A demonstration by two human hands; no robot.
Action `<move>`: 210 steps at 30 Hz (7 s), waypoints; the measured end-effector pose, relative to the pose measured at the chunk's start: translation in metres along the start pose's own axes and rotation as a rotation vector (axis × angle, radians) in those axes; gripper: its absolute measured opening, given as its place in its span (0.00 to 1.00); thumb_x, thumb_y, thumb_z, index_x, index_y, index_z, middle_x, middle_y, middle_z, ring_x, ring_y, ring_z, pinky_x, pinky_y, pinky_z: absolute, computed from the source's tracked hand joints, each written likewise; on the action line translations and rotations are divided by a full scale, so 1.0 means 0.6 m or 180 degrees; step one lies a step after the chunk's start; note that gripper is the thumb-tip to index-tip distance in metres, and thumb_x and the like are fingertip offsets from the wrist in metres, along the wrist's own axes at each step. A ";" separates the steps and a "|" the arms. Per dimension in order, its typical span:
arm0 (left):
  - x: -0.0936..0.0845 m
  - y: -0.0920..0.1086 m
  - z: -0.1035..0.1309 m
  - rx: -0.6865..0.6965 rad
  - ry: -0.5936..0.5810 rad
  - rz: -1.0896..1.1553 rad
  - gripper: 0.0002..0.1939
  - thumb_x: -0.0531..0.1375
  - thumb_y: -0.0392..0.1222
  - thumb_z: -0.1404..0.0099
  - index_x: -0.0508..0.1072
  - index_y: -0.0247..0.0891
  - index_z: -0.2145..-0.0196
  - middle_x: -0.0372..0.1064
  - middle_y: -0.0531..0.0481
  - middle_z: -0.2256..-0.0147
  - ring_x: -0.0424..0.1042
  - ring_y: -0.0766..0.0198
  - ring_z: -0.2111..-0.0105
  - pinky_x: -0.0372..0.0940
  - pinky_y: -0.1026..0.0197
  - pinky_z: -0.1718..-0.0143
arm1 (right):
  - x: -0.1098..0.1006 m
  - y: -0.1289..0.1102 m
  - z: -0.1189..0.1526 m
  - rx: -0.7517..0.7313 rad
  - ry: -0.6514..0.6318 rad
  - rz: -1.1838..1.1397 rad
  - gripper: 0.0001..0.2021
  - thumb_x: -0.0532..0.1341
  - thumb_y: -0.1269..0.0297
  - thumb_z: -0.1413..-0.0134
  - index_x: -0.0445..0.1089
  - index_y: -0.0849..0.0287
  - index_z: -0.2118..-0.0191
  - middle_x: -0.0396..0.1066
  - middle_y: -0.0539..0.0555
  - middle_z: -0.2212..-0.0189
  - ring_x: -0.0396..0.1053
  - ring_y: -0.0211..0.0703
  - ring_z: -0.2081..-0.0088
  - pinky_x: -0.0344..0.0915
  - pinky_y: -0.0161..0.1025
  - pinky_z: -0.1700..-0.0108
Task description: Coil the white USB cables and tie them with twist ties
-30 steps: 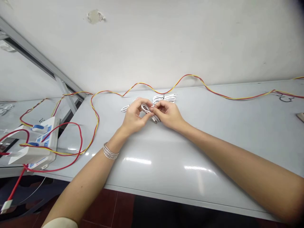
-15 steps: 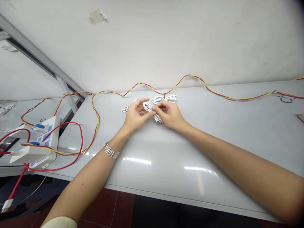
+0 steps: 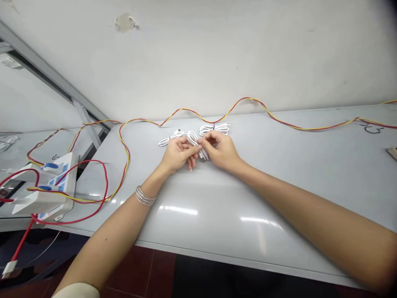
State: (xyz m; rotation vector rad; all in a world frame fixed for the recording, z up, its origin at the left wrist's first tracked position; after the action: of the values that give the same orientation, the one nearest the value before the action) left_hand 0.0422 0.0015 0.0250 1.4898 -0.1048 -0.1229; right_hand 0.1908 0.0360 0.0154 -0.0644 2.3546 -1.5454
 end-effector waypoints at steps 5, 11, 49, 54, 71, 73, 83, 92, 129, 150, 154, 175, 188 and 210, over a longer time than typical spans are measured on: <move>0.007 0.001 0.004 0.0309 0.0345 -0.0173 0.24 0.73 0.55 0.48 0.71 0.35 0.66 0.74 0.51 0.77 0.74 0.62 0.83 0.66 0.66 0.88 | -0.002 -0.001 0.002 -0.0038 0.0142 0.0154 0.12 0.62 0.56 0.41 0.65 0.56 0.71 0.70 0.51 0.73 0.64 0.40 0.70 0.62 0.39 0.64; 0.008 0.006 0.008 0.0489 0.0441 -0.0248 0.25 0.71 0.59 0.46 0.73 0.34 0.65 0.77 0.47 0.73 0.78 0.59 0.78 0.70 0.64 0.85 | -0.001 0.006 -0.001 0.0207 0.0196 -0.0121 0.14 0.62 0.53 0.42 0.65 0.57 0.71 0.68 0.50 0.74 0.63 0.39 0.71 0.61 0.39 0.65; 0.004 -0.008 -0.009 0.0893 0.0362 -0.0299 0.32 0.76 0.41 0.55 0.66 0.39 0.56 0.71 0.48 0.59 0.71 0.68 0.67 0.68 0.67 0.72 | 0.003 0.014 -0.007 0.0498 -0.0022 -0.0674 0.24 0.66 0.40 0.50 0.62 0.56 0.75 0.62 0.47 0.78 0.58 0.36 0.74 0.58 0.37 0.70; 0.002 -0.004 -0.005 0.1162 0.0603 -0.0579 0.25 0.74 0.41 0.51 0.67 0.40 0.59 0.69 0.50 0.62 0.71 0.66 0.65 0.67 0.67 0.70 | 0.006 0.018 -0.009 0.0523 -0.0185 -0.0706 0.26 0.66 0.37 0.51 0.62 0.56 0.74 0.64 0.48 0.78 0.60 0.36 0.74 0.58 0.37 0.71; -0.004 -0.003 -0.004 0.1918 0.0682 -0.1030 0.07 0.69 0.40 0.44 0.74 0.38 0.73 0.72 0.49 0.69 0.71 0.63 0.67 0.66 0.59 0.62 | 0.009 0.015 -0.006 0.0421 -0.0524 -0.0420 0.23 0.63 0.41 0.46 0.66 0.58 0.75 0.65 0.49 0.77 0.59 0.37 0.74 0.56 0.37 0.70; -0.003 -0.001 -0.004 0.1810 0.0738 -0.1048 0.08 0.70 0.40 0.45 0.74 0.38 0.72 0.73 0.49 0.69 0.71 0.63 0.66 0.67 0.58 0.60 | 0.008 0.016 -0.006 0.0425 -0.0491 -0.0427 0.23 0.63 0.42 0.46 0.65 0.58 0.74 0.65 0.49 0.77 0.59 0.37 0.73 0.57 0.37 0.69; -0.007 -0.010 -0.012 0.1128 0.0792 -0.0231 0.30 0.75 0.46 0.52 0.68 0.38 0.55 0.73 0.50 0.64 0.73 0.64 0.65 0.68 0.61 0.62 | 0.008 0.017 -0.007 0.0535 -0.0302 -0.0835 0.19 0.64 0.46 0.45 0.65 0.58 0.70 0.63 0.47 0.77 0.60 0.35 0.75 0.58 0.36 0.70; -0.018 -0.013 -0.016 0.0778 0.0889 0.0369 0.31 0.73 0.41 0.53 0.71 0.37 0.51 0.71 0.49 0.62 0.72 0.62 0.62 0.68 0.60 0.61 | 0.001 0.017 -0.006 0.0371 -0.0177 -0.0900 0.15 0.67 0.55 0.46 0.74 0.56 0.55 0.69 0.51 0.69 0.66 0.36 0.73 0.67 0.36 0.69; -0.012 -0.017 -0.017 0.0646 0.0497 0.0451 0.29 0.72 0.41 0.48 0.72 0.38 0.49 0.75 0.47 0.58 0.75 0.62 0.62 0.69 0.61 0.60 | 0.006 0.007 0.001 0.0087 -0.0186 -0.0642 0.12 0.65 0.54 0.43 0.70 0.57 0.63 0.71 0.52 0.65 0.66 0.37 0.72 0.66 0.38 0.69; -0.013 -0.010 -0.018 0.1144 0.0663 0.0094 0.34 0.78 0.44 0.55 0.72 0.39 0.51 0.73 0.49 0.63 0.72 0.64 0.63 0.66 0.62 0.61 | 0.004 0.013 -0.004 0.0426 -0.0157 -0.0531 0.16 0.63 0.49 0.43 0.65 0.57 0.69 0.67 0.50 0.72 0.62 0.37 0.74 0.62 0.36 0.72; -0.011 -0.012 -0.019 0.1137 0.0592 0.0096 0.23 0.77 0.43 0.54 0.75 0.37 0.61 0.74 0.49 0.63 0.72 0.64 0.62 0.68 0.60 0.58 | 0.004 0.012 -0.004 0.0414 -0.0222 -0.0479 0.15 0.62 0.51 0.43 0.64 0.57 0.69 0.67 0.50 0.73 0.63 0.37 0.73 0.62 0.36 0.71; -0.012 -0.022 -0.022 0.0573 0.0647 0.0407 0.25 0.72 0.41 0.50 0.73 0.36 0.56 0.75 0.48 0.62 0.75 0.61 0.63 0.70 0.57 0.57 | 0.008 0.016 -0.004 0.0667 -0.0388 -0.0607 0.17 0.65 0.50 0.44 0.65 0.57 0.71 0.69 0.49 0.78 0.66 0.37 0.76 0.64 0.37 0.72; -0.001 -0.010 -0.009 0.1078 0.0411 -0.0435 0.20 0.72 0.40 0.46 0.66 0.39 0.60 0.69 0.51 0.61 0.72 0.71 0.69 0.68 0.65 0.65 | 0.007 0.020 -0.005 0.0834 -0.0317 -0.0796 0.19 0.66 0.47 0.44 0.64 0.57 0.71 0.70 0.49 0.77 0.68 0.37 0.77 0.66 0.37 0.72; -0.002 -0.014 -0.012 0.0588 0.0385 -0.0104 0.17 0.74 0.43 0.51 0.72 0.35 0.70 0.75 0.52 0.75 0.77 0.66 0.74 0.68 0.65 0.72 | 0.007 0.022 -0.003 0.0665 -0.0367 -0.0253 0.11 0.58 0.59 0.37 0.62 0.56 0.69 0.68 0.48 0.77 0.66 0.38 0.75 0.61 0.36 0.69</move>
State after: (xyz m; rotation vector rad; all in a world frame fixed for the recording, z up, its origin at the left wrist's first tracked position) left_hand 0.0421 0.0081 0.0162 1.6801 0.0061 -0.0500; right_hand 0.1880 0.0420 0.0033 -0.1953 2.1143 -1.7667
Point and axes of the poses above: each hand's wrist, its own z-axis away from the middle knuckle, its own x-axis out of the palm, y = z × x, the point moved 3 cm from there along -z, towards the middle knuckle
